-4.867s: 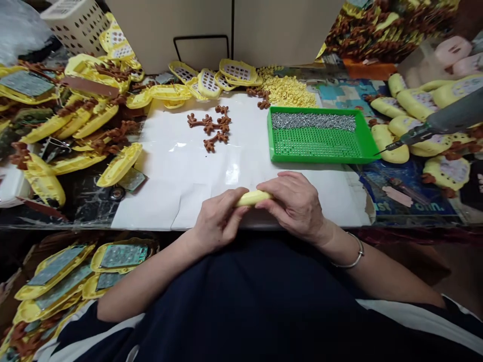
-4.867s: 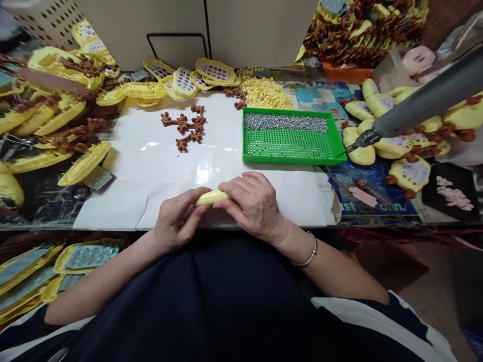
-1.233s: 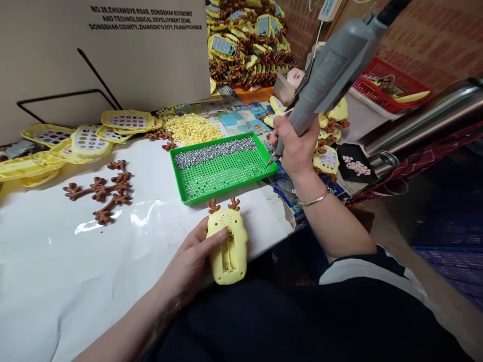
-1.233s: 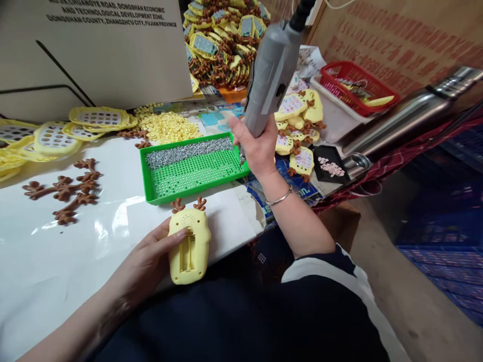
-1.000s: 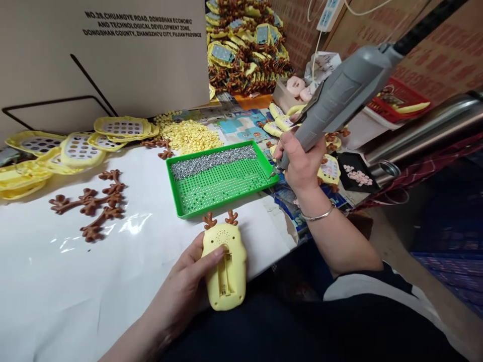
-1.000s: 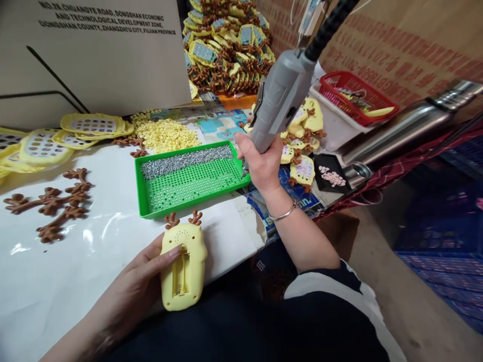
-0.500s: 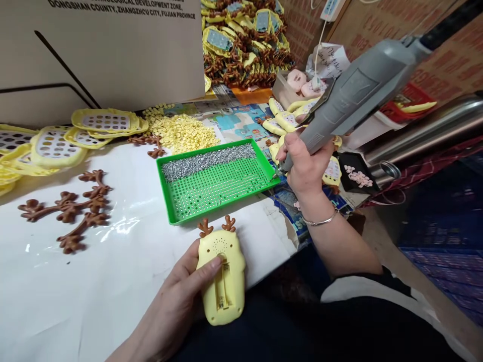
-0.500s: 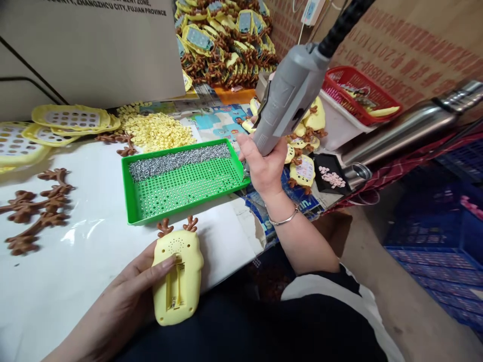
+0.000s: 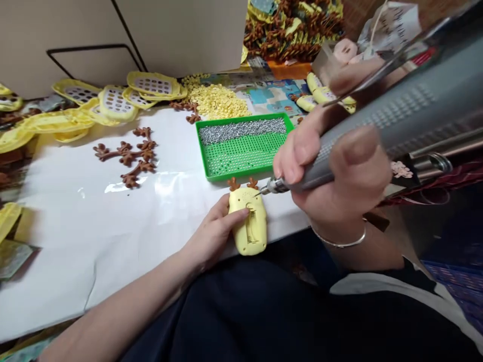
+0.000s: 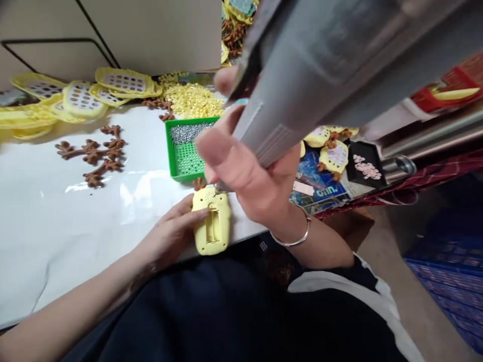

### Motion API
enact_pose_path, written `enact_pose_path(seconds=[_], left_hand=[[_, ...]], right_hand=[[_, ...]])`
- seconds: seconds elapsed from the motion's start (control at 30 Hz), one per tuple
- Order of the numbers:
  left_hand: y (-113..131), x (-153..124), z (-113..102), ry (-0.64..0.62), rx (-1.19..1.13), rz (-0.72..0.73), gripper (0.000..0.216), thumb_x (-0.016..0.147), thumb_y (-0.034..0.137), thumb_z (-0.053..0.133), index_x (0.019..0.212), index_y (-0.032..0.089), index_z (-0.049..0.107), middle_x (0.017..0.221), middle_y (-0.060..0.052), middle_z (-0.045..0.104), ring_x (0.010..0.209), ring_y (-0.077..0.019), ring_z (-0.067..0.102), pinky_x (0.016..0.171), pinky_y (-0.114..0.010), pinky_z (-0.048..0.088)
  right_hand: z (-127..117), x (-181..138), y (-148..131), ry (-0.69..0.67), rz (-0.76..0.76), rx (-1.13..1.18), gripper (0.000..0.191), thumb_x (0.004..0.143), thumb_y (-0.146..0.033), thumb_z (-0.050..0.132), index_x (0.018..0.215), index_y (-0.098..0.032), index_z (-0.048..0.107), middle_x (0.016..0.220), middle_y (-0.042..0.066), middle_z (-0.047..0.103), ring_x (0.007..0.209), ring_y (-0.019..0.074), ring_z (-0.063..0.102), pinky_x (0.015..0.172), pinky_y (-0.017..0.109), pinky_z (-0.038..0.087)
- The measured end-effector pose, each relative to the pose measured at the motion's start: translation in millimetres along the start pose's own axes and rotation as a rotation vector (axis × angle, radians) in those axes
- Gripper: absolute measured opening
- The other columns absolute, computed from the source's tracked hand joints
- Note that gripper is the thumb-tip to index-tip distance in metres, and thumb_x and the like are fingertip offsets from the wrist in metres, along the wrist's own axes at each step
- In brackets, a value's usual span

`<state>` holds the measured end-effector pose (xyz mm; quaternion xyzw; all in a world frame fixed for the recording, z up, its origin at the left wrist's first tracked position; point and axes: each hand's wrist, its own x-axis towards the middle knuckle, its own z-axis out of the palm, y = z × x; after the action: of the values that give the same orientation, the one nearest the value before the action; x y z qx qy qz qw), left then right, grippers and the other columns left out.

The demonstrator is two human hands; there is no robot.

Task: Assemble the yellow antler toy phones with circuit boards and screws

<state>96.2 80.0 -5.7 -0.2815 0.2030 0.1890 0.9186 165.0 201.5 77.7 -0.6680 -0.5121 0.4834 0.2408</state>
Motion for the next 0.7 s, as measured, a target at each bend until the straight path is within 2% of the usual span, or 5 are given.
enact_pose_path(seconds=[0.07,0.13,0.33,0.57,0.7], left_hand=[[-1,-1,0,-0.020,-0.007,0.022,0.039,0.075,0.022,0.071,0.111,0.016,0.057,0.101,-0.006,0.069,0.090,-0.0197,0.065,0.083,-0.031,0.051],[-1,-1,0,-0.035,-0.008,0.038,0.038,0.075,0.022,0.071,0.109,0.015,0.056,0.100,-0.006,0.068,0.088,-0.0191,0.065,0.082,-0.031,0.052],[0,-2,0,-0.041,0.012,0.065,0.041,0.073,0.021,0.071,0.110,0.014,0.055,0.100,-0.005,0.066,0.090,-0.0177,0.062,0.083,-0.028,0.049],[-1,-2,-1,-0.042,-0.005,0.066,0.043,0.070,0.022,0.074,0.108,0.014,0.056,0.097,-0.004,0.066,0.090,-0.0181,0.061,0.082,-0.029,0.049],[-1,-1,-2,-0.055,-0.017,0.053,0.038,0.072,0.026,0.073,0.104,0.013,0.057,0.093,-0.005,0.067,0.086,-0.0180,0.062,0.081,-0.029,0.049]], right_hand=[[6,-6,3,-0.093,0.033,0.033,0.027,0.071,-0.038,0.079,0.064,-0.021,0.060,0.061,-0.005,0.048,0.044,0.0078,0.048,0.043,0.027,0.039],[10,-8,7,-0.129,-0.010,0.056,0.025,0.074,-0.035,0.078,0.064,-0.022,0.058,0.063,-0.005,0.052,0.045,0.0084,0.048,0.044,0.028,0.040],[18,-9,16,-0.088,-0.068,0.064,0.016,0.079,-0.028,0.072,0.071,-0.024,0.059,0.064,-0.007,0.055,0.045,0.0074,0.049,0.043,0.024,0.039],[20,-11,23,-0.076,-0.055,-0.031,0.018,0.078,-0.036,0.072,0.088,-0.030,0.059,0.057,-0.008,0.051,0.042,0.0095,0.045,0.041,0.025,0.037],[17,-14,33,-0.087,-0.015,-0.068,0.025,0.077,-0.043,0.072,0.094,-0.032,0.058,0.059,-0.008,0.054,0.042,0.0104,0.044,0.045,0.027,0.043]])
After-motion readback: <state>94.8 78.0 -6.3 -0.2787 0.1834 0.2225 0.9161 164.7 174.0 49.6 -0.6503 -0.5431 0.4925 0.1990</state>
